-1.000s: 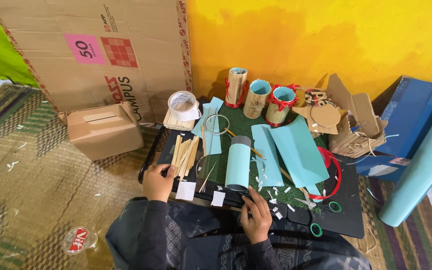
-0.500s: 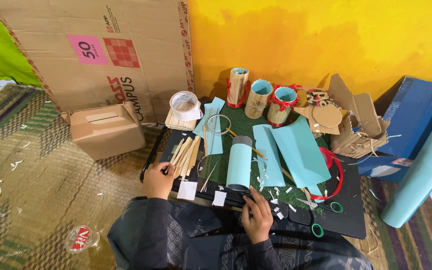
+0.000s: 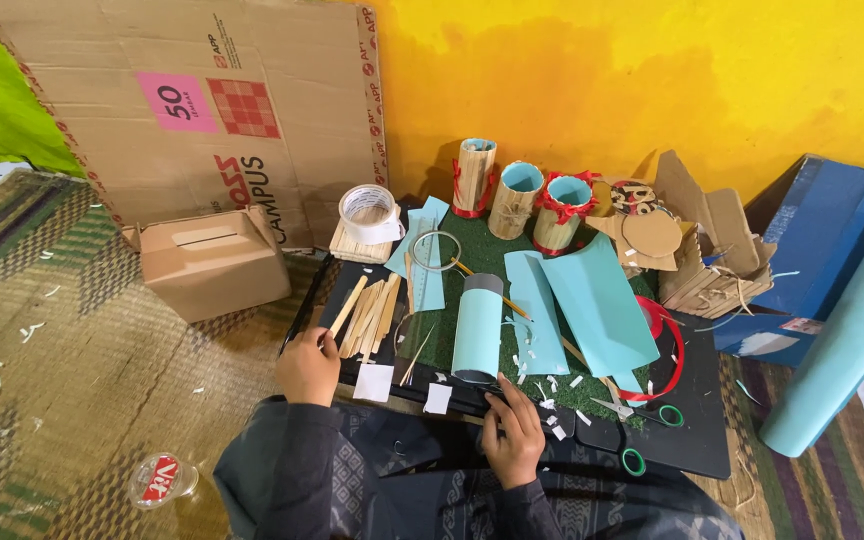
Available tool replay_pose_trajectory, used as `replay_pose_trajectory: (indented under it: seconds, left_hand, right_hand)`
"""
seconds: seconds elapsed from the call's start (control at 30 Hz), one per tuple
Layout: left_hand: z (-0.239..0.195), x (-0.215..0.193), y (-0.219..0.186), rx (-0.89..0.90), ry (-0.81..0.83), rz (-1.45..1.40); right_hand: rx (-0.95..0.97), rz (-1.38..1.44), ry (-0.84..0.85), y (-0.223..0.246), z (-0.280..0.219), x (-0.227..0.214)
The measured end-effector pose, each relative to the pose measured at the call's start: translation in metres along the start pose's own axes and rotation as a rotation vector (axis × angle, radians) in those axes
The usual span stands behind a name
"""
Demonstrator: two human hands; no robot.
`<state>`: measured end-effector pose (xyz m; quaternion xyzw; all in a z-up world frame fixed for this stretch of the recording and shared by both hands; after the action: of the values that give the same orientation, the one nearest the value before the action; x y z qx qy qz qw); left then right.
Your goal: Cutting small white paper squares and attaching them to the ends of wooden sticks for a craft project.
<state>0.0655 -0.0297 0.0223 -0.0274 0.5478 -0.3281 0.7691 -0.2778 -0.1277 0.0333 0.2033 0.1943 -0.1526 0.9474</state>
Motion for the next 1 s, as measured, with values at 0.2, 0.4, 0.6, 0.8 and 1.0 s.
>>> replay_pose_trajectory:
  seconds: [0.2, 0.4, 0.6, 0.8, 1.0]
  left_hand:
    - [-0.006, 0.007, 0.036, -0.087, 0.132, 0.059]
    - [-0.011, -0.026, 0.067, -0.178, 0.301, -0.137]
    - [-0.044, -0.079, 0.020, -0.202, 0.431, -0.188]
    - [-0.084, -0.050, -0.055, -0.010, 0.279, -0.452]
    - [-0.087, -0.038, -0.086, 0.116, 0.096, -0.235]
  right_hand:
    - [-0.004, 0.002, -0.008, 0.001, 0.003, -0.002]
    - [-0.004, 0.005, -0.014, 0.002, 0.002, -0.001]
    - [-0.009, 0.007, -0.024, 0.004, 0.003, -0.002]
    - [0.002, 0.028, 0.005, 0.006, 0.004, -0.004]
    - [0.009, 0.032, 0.014, 0.004, 0.001, -0.004]
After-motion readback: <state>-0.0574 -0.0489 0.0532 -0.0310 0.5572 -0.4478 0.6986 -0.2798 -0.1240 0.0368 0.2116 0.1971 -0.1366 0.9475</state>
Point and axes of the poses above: each hand's wrist, its own z-axis towards the middle knuckle, its own x-axis out of the palm, y = z × x, the point moved 8 cm from there along z, towards the middle knuckle, and after that the axes turned 13 degrees about -x, right-handed, at the moved point
